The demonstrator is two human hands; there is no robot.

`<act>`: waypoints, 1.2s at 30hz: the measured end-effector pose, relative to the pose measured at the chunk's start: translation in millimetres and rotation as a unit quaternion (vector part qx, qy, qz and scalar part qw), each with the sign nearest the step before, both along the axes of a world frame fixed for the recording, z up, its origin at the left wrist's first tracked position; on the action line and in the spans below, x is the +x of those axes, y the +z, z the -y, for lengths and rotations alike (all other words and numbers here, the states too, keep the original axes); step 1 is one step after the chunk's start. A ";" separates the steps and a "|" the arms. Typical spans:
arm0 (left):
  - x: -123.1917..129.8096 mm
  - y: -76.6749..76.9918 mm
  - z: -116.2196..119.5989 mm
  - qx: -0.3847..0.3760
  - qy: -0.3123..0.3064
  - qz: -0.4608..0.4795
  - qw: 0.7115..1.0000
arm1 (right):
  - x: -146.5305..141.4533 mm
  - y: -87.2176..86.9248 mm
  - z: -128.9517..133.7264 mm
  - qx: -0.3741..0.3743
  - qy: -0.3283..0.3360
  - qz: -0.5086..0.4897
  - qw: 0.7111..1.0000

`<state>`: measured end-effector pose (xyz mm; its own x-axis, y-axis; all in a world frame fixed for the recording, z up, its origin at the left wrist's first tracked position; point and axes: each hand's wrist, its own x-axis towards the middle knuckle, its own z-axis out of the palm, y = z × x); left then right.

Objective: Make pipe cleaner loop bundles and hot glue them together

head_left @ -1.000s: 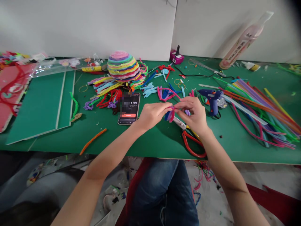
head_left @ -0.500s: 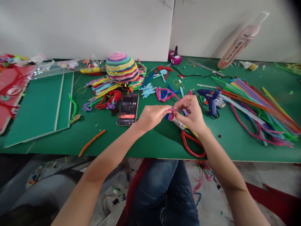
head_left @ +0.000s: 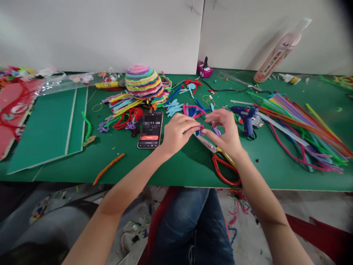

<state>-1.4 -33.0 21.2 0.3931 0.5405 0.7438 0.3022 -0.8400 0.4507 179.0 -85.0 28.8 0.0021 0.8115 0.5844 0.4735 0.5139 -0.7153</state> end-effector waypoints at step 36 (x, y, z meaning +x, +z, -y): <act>1.9 5.0 -4.7 -0.619 -0.192 0.008 0.761 | -3.1 -1.8 -7.9 -0.193 0.063 -0.155 0.967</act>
<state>0.5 -28.3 26.2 0.6957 0.6782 -0.2367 0.1284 0.2069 0.9699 175.9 -77.1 27.0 0.0152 0.9743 0.2247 0.1576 0.2196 -0.9628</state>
